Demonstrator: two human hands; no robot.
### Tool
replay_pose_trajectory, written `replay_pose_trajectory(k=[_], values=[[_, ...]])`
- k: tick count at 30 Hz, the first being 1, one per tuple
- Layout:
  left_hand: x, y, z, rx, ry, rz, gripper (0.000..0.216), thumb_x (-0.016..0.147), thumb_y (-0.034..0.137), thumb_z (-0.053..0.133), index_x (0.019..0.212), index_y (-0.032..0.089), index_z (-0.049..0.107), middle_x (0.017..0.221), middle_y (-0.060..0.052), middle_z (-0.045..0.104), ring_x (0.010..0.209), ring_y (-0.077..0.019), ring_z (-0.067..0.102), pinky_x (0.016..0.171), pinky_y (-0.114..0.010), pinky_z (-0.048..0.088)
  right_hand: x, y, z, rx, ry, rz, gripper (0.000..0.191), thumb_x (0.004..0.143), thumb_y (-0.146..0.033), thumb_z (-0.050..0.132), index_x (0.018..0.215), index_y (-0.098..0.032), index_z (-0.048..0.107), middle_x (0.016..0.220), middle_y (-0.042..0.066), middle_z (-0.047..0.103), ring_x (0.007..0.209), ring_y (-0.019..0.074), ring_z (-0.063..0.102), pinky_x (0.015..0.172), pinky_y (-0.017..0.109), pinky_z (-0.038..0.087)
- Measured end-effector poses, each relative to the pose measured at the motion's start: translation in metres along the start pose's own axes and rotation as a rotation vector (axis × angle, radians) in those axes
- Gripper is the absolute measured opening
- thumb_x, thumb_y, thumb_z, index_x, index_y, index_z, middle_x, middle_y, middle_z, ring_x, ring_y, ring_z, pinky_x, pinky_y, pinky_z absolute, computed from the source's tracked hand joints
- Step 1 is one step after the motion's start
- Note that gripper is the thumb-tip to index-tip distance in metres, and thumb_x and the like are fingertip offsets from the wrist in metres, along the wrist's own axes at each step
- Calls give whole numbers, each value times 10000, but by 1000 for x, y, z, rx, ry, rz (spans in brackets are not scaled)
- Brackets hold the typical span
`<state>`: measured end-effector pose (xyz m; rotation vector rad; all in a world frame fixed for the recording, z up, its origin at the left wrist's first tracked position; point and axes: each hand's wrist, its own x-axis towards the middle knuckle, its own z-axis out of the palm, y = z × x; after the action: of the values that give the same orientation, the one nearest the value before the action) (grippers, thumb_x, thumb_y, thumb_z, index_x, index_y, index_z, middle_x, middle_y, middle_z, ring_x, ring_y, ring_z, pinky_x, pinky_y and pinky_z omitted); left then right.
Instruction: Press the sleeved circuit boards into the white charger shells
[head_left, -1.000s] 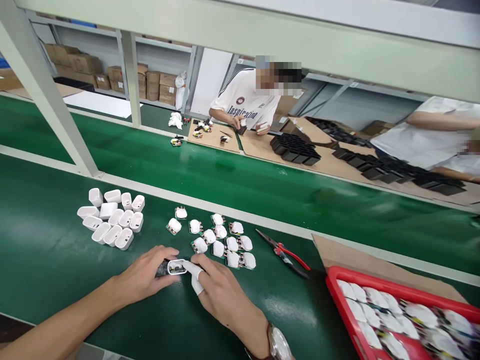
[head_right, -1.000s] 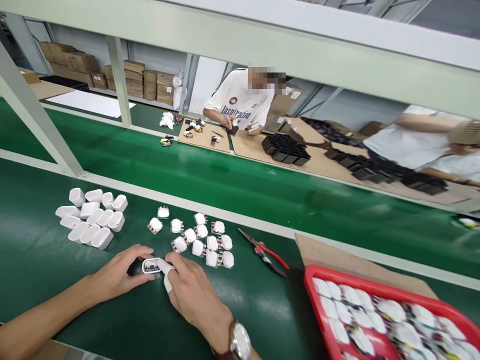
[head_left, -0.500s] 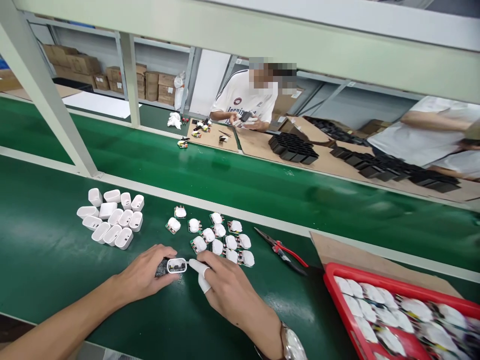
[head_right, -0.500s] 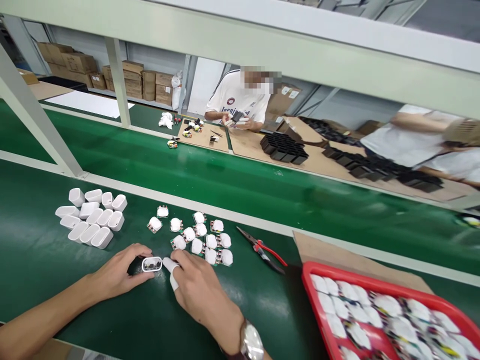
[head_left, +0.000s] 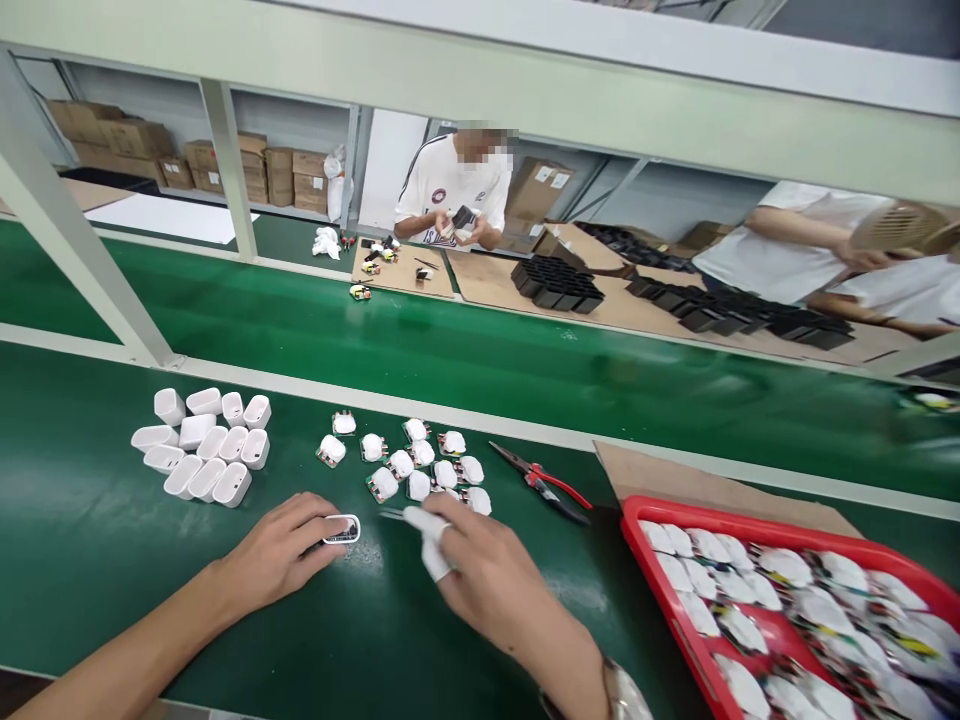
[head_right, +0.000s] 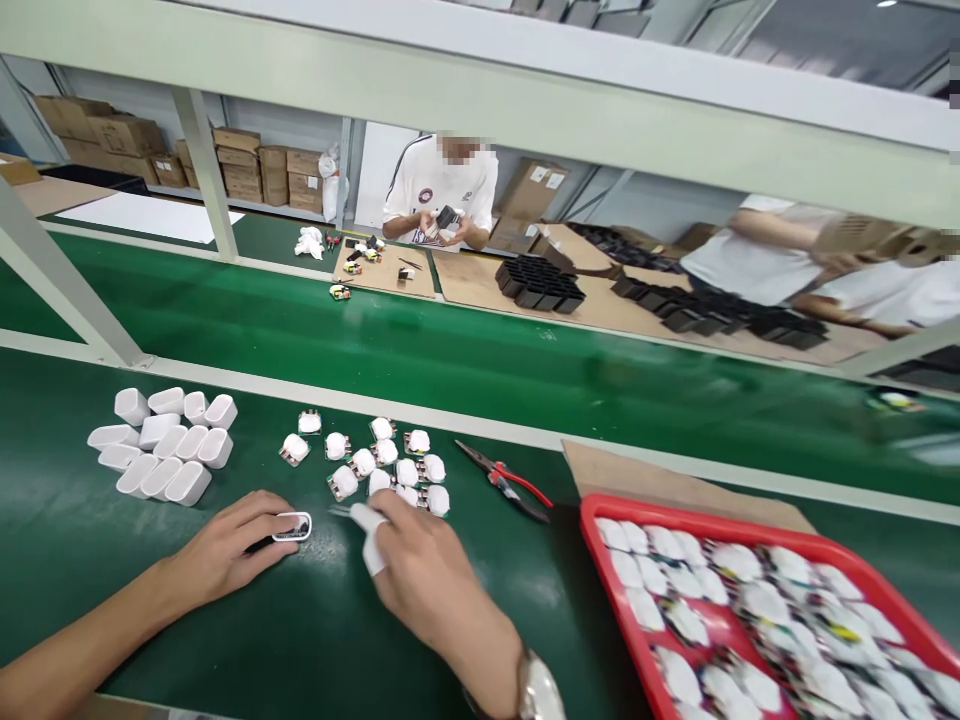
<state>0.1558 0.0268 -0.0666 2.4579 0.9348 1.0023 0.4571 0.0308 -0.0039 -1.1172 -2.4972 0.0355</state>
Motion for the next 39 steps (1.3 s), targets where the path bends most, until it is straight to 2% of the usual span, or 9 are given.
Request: replay_pose_trajectory(k=[4, 10, 14, 18, 21, 25, 30, 34, 39], values=[[-4, 0, 0, 19, -8, -27, 285, 1041, 263, 676, 1314, 217, 611, 1225, -95, 729, 1089, -241, 727, 981, -400, 608, -51, 56, 6, -140, 255, 372, 282, 1026, -223, 474, 1217, -199, 681, 1197, 125, 713, 862, 213, 738, 707, 319, 613], [-1, 2, -7, 74, 11, 83, 158, 1039, 110, 617, 1145, 215, 669, 1224, -94, 705, 993, -200, 728, 846, -312, 614, -91, 89, 27, -386, 96, 582, 322, 1022, -228, 428, 1157, -193, 718, 1197, 119, 734, 884, 255, 747, 591, 335, 581], [4, 9, -10, 36, 39, 59, 185, 1028, 94, 621, 1163, 217, 652, 1201, -90, 697, 917, -177, 716, 797, -290, 595, -83, 91, 30, -434, 57, 548, 308, 979, -121, 439, 1092, -180, 719, 1144, 135, 733, 998, 290, 722, 749, 372, 609], [11, 20, -15, 89, -73, 19, 121, 1061, 128, 548, 1042, 208, 636, 1128, -77, 692, 810, -151, 684, 719, -272, 551, -57, 82, 24, -366, 126, 386, 273, 898, -34, 486, 1016, -153, 702, 1214, 185, 692, 1087, 330, 671, 936, 475, 591], [34, 10, -29, 126, -148, 13, 121, 1073, 184, 532, 1014, 213, 633, 1140, -72, 692, 933, -171, 706, 791, -264, 558, -25, 59, 23, -137, 188, 165, 187, 944, -79, 544, 1029, -165, 687, 1285, 168, 662, 1175, 319, 621, 1013, 483, 561], [99, -48, -67, 376, -103, -263, 124, 1023, 292, 583, 952, 225, 660, 1202, -67, 697, 1072, -214, 710, 929, -301, 553, 31, 26, 32, -40, 4, 61, 176, 971, -144, 602, 1121, -159, 694, 1355, 145, 638, 1266, 312, 561, 1105, 465, 490], [167, -136, -108, 548, 2, -533, 154, 945, 285, 647, 833, 180, 663, 956, -91, 722, 844, -236, 725, 805, -344, 569, 95, 17, 53, -120, -117, 107, 142, 934, -203, 644, 1042, -142, 714, 1163, 156, 691, 1130, 321, 602, 1010, 452, 494], [166, -156, -121, 561, 8, -583, 201, 959, 364, 678, 936, 170, 724, 1006, -89, 772, 920, -236, 737, 836, -357, 586, 131, 22, 72, -145, -137, 130, 159, 886, -207, 683, 1016, -126, 728, 1045, 160, 719, 1069, 316, 625, 960, 428, 474], [126, -124, -138, 577, 12, -504, 362, 989, 512, 590, 924, 207, 775, 1235, -129, 758, 1157, -313, 698, 968, -405, 576, 167, 23, 85, -123, -150, 152, 151, 884, -226, 680, 934, -99, 746, 982, 190, 723, 1024, 318, 643, 923, 419, 463]])
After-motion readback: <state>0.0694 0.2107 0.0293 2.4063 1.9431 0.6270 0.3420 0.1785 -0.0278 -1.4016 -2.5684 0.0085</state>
